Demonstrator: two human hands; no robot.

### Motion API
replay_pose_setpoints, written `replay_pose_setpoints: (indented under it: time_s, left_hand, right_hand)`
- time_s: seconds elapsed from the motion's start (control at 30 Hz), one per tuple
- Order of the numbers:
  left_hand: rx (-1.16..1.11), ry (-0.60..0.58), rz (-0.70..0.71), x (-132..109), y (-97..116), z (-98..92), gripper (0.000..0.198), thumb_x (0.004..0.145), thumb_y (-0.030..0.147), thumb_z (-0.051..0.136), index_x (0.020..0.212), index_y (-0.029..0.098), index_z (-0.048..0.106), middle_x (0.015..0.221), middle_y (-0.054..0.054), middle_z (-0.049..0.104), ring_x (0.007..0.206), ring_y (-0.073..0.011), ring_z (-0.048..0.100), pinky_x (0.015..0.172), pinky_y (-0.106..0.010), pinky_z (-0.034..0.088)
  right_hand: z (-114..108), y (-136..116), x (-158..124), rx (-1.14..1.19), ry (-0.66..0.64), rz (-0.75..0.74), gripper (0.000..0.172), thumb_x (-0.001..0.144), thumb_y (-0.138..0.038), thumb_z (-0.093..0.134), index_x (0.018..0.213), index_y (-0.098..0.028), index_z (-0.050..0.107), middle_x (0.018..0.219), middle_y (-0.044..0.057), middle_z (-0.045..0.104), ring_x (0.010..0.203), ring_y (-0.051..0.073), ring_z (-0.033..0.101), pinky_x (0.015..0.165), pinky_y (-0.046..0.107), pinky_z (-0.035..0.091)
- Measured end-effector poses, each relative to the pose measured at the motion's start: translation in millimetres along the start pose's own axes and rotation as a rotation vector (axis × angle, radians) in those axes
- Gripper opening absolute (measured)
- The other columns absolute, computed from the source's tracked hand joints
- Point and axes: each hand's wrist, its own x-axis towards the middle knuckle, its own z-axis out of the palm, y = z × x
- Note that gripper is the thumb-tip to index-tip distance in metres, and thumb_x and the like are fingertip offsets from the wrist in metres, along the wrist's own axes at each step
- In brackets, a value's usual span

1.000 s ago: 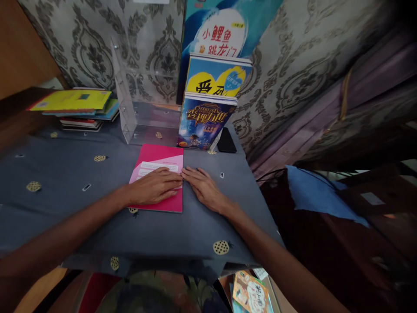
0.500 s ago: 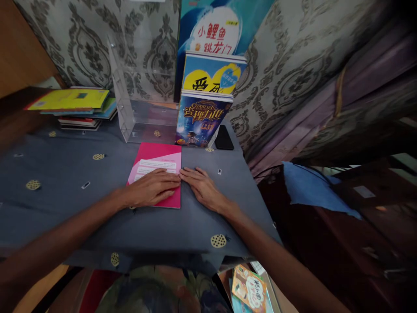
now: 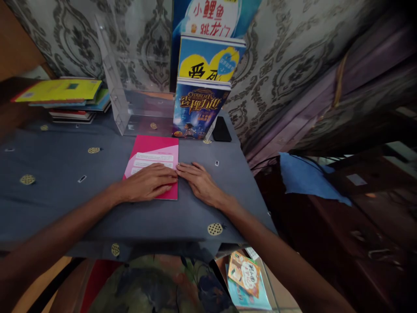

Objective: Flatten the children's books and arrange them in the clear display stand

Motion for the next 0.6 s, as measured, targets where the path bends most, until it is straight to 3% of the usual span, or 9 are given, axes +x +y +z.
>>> replay_pose_setpoints:
  time_s: [0.17, 0.33, 0.6]
  left_hand:
    - [0.062, -0.003, 0.007, -3.8, 4.3, 4.0, 0.036, 0.105, 0.028, 0.037, 0.13, 0.019, 0.061, 0.134, -0.009, 0.065, 0.126, -0.0222, 0.058, 0.11, -0.042, 0.041]
    - [0.135, -0.017, -0.01, -3.2, 8.8, 7.6, 0.037, 0.105, 0.029, 0.037, 0.131, 0.014, 0.06, 0.132, -0.011, 0.066, 0.123, -0.024, 0.06, 0.105, -0.042, 0.045]
    - [0.08, 0.019, -0.038, -12.9, 18.9, 7.3, 0.038, 0.106, 0.029, 0.034, 0.135, 0.017, 0.057, 0.135, -0.009, 0.064, 0.127, -0.0207, 0.057, 0.114, -0.043, 0.039]
  right_hand:
    - [0.6, -4.1, -4.8, 0.0, -0.014, -0.012, 0.057, 0.092, -0.002, 0.043, 0.143, -0.025, 0.052, 0.147, 0.009, 0.056, 0.142, 0.021, 0.045, 0.117, 0.053, 0.031]
    - [1.2, -3.0, -3.6, -0.014, -0.014, -0.012, 0.058, 0.091, -0.002, 0.043, 0.143, -0.025, 0.052, 0.148, 0.008, 0.055, 0.142, 0.021, 0.045, 0.117, 0.054, 0.031]
    - [0.0, -10.3, -11.5, 0.0, -0.013, -0.047, 0.056, 0.092, -0.003, 0.043, 0.143, -0.024, 0.052, 0.146, 0.008, 0.057, 0.14, 0.02, 0.047, 0.117, 0.053, 0.031]
